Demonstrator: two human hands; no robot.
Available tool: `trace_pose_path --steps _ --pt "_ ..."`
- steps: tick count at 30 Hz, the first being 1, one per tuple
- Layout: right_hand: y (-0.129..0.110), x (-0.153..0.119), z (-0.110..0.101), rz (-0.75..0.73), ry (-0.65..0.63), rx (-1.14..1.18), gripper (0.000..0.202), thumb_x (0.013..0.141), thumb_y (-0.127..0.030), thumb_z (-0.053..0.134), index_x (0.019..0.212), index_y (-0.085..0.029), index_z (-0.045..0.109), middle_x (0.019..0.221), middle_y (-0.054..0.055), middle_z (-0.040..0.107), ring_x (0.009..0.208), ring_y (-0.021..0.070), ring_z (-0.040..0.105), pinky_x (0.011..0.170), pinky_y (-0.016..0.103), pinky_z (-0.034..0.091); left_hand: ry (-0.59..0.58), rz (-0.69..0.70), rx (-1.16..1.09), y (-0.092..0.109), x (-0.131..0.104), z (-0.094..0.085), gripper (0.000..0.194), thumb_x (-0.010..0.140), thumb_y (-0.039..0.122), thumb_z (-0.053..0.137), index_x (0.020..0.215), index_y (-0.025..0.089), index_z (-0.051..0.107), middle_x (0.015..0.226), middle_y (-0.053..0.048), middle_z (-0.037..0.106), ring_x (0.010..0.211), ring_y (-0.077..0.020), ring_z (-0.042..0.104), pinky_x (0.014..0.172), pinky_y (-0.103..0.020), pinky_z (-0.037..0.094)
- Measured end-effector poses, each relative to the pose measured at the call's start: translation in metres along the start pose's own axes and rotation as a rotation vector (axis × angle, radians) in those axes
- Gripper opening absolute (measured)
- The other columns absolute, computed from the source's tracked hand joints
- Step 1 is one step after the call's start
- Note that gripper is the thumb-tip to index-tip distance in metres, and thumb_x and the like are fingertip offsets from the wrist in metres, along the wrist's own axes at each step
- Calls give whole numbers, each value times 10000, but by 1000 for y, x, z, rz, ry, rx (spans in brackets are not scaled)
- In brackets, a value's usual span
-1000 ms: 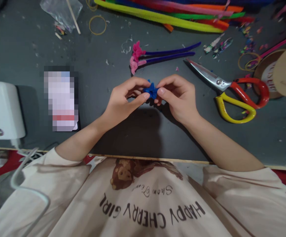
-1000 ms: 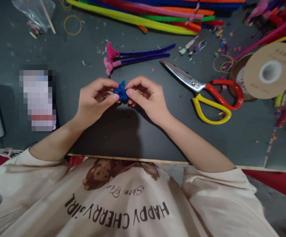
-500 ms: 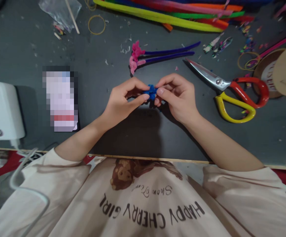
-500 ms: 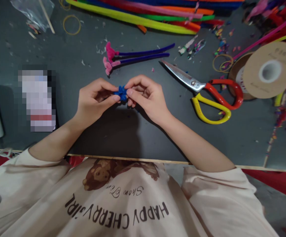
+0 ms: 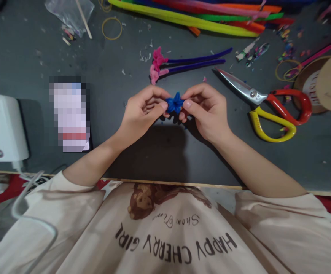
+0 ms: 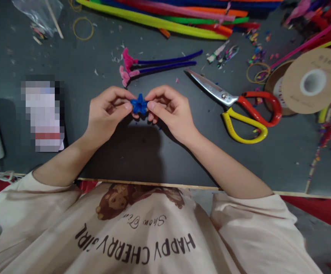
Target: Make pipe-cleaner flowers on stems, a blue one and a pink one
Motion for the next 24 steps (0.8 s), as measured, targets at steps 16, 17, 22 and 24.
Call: trace_pose_path --steps 16,17,22,24 --pt "0 0 3 -2 -19 7 293 770 -513 722 822 -244 620 654 -81 567 505 40 565 478 173 508 -3 -10 -49 0 0 1 234 791 408 720 782 199 615 779 16 671 672 -85 674 657 -226 609" --pt "0 0 3 -2 -22 12 296 765 -514 726 817 -243 618 639 -83 561 499 41 563 472 169 505 -2 -7 -59 0 0 1 241 781 410 729 772 198 616 770 17 670 663 -83 673 659 -226 609" --pt "1 0 5 21 -38 39 298 770 -496 730 814 -227 612 609 -86 555 496 41 572 466 155 503 9 -2 -54 -1 0 1 274 760 449 744 737 201 628 717 25 669 645 -88 677 637 -231 597" --pt "1 0 5 36 -41 38 301 772 -496 728 818 -222 612 613 -84 564 501 41 578 466 152 504 12 -1 -38 0 0 0 274 761 454 744 738 204 632 708 25 670 650 -94 681 626 -237 593"
Point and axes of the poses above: each hand's wrist, its own x-axis towards the middle knuckle, its own z-axis out of the palm, y = z × x, the point moved 10 cm from there along x, towards the middle knuckle
